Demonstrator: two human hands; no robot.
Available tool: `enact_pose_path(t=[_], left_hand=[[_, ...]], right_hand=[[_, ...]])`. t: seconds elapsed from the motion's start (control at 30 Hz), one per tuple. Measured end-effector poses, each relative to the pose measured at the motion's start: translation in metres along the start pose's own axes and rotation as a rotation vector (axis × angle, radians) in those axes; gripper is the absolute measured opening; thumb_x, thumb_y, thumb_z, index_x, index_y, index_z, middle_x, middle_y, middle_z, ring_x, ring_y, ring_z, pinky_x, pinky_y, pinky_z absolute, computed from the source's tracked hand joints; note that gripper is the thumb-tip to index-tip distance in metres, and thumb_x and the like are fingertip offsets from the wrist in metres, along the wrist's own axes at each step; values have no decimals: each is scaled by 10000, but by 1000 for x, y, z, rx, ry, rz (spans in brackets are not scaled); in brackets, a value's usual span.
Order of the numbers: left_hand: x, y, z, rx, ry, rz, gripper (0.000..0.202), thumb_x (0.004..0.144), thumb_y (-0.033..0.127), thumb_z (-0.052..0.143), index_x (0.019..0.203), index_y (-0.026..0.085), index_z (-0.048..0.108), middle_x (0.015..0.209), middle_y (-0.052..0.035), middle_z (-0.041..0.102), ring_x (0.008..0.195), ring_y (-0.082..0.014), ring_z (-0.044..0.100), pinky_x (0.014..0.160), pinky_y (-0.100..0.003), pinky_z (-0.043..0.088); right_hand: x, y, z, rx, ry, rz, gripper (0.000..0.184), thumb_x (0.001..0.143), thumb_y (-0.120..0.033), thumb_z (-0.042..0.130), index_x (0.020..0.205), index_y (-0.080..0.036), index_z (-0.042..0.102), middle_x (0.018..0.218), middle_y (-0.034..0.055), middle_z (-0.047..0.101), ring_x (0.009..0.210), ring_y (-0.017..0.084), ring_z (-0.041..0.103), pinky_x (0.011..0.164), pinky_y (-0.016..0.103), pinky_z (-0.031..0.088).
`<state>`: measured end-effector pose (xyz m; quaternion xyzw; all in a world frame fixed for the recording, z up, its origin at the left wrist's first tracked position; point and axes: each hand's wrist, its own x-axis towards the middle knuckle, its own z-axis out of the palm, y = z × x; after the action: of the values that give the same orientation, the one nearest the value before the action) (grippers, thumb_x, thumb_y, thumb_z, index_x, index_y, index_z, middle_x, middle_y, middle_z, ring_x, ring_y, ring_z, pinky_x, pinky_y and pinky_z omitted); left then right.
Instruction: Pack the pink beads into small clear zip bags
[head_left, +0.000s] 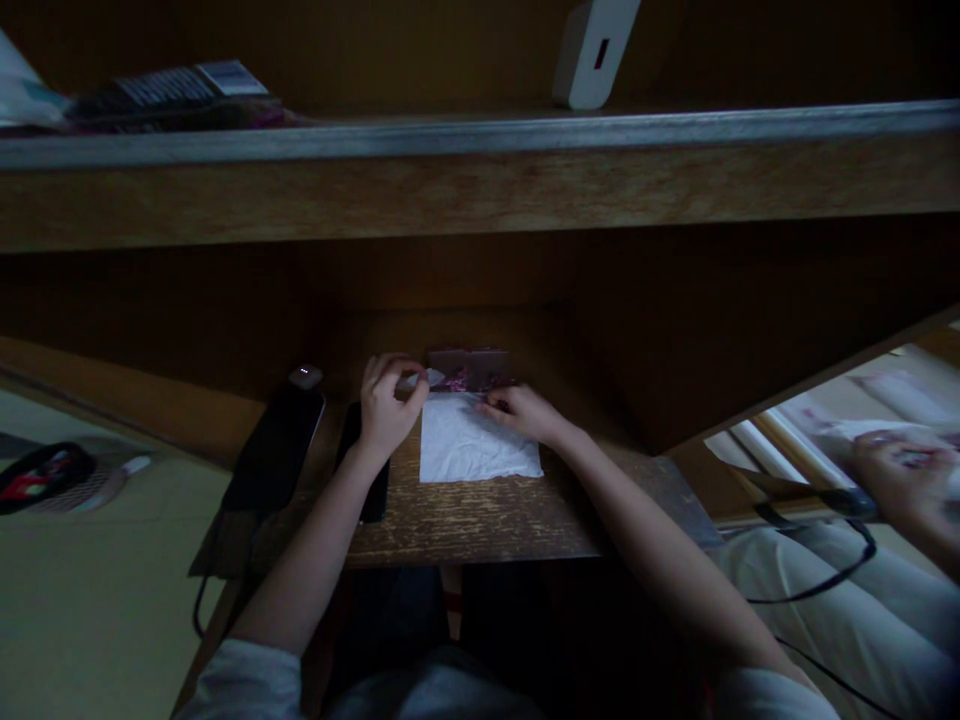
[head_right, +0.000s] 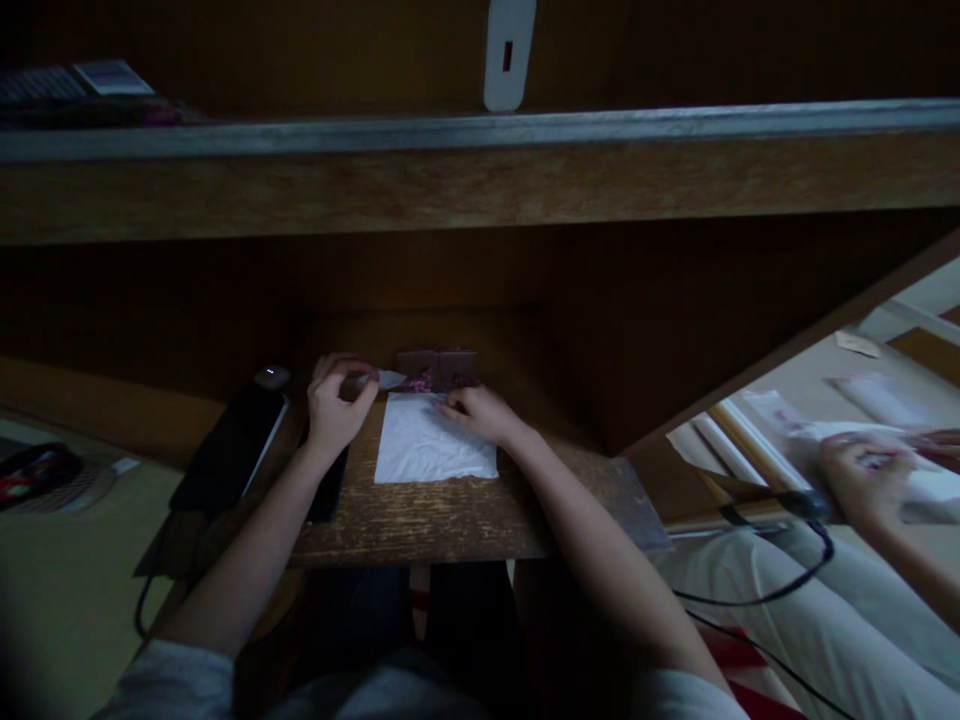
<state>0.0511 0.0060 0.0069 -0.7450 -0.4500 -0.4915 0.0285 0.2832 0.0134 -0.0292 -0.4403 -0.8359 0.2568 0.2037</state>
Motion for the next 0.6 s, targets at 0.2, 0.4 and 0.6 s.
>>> enact_pose_path(t=[0.2, 0.4, 0.6], left_hand=[[-20, 11, -29, 159, -541, 195, 83, 824, 141, 511, 850, 194, 568, 889, -36, 625, 859, -199, 560, 784, -346, 449], [-61, 20, -41, 158, -745, 139, 76, 861, 185, 501, 873, 212, 571, 909, -24, 628, 880, -188, 573, 807, -336, 457], [-73, 19, -37, 202, -698, 104, 192, 888, 372, 501, 968, 220, 588, 1064, -46, 630, 989, -217, 557, 863, -389, 440]], right_hand=[[0, 3, -1, -56, -65, 0, 378, 838, -419, 540, 573, -150, 534, 509, -22, 439, 463, 72, 315, 484, 243, 157], [0, 7, -2, -12, -82, 40, 361, 782, -404, 610, 536, -154, 524, 487, -33, 423, 469, 70, 294, 500, 255, 145], [0, 7, -5, -53, -117, 54, 359, 791, -422, 600, 562, -155, 532, 509, -34, 437, 473, 71, 318, 497, 250, 154]])
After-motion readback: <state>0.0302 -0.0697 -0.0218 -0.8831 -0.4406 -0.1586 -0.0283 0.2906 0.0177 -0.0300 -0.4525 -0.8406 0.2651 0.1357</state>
